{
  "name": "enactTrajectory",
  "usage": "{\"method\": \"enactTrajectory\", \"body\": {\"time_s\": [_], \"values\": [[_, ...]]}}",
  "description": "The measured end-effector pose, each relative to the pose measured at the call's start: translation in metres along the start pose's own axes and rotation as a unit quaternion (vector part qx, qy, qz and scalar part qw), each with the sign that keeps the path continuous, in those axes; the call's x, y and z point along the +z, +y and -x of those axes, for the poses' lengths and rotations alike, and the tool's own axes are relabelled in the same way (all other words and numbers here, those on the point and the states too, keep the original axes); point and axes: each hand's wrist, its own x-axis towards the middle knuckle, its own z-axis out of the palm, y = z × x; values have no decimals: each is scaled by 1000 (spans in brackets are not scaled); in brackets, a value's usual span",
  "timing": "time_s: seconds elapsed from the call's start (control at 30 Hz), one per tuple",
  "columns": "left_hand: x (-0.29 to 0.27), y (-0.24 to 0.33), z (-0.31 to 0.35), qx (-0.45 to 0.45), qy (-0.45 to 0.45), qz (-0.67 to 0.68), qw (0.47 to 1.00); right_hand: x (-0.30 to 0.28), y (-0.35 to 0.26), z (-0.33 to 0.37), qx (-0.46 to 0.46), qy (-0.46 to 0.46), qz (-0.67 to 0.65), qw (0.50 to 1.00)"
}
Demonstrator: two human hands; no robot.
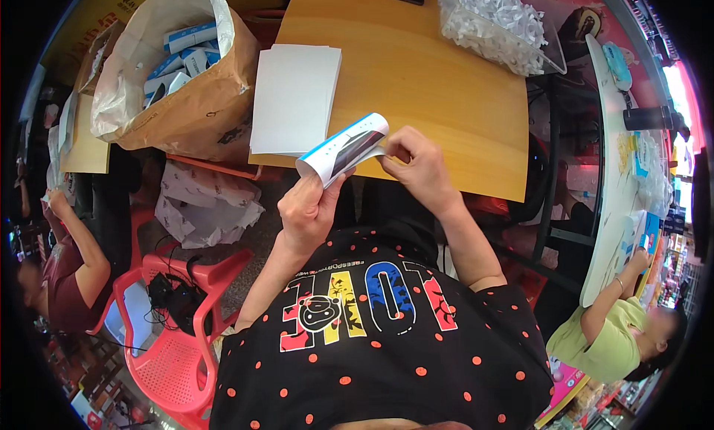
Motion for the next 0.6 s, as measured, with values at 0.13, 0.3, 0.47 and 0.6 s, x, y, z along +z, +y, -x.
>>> {"method": "enactTrajectory", "body": {"time_s": [0.13, 0.3, 0.47, 0.6], "values": [[-4, -2, -1, 15, -8, -4, 1000, -21, 3, -5, 149, -25, -164, 975], [-4, -2, -1, 41, -22, -12, 999, -28, 8, -11, 159, -91, -139, 973], [-7, -5, -1, 75, -43, -37, 996, -34, 11, -16, 197, -181, -129, 955], [-7, -9, 1, 84, -53, -43, 994, -30, 19, -14, 201, -211, -111, 950]]}}
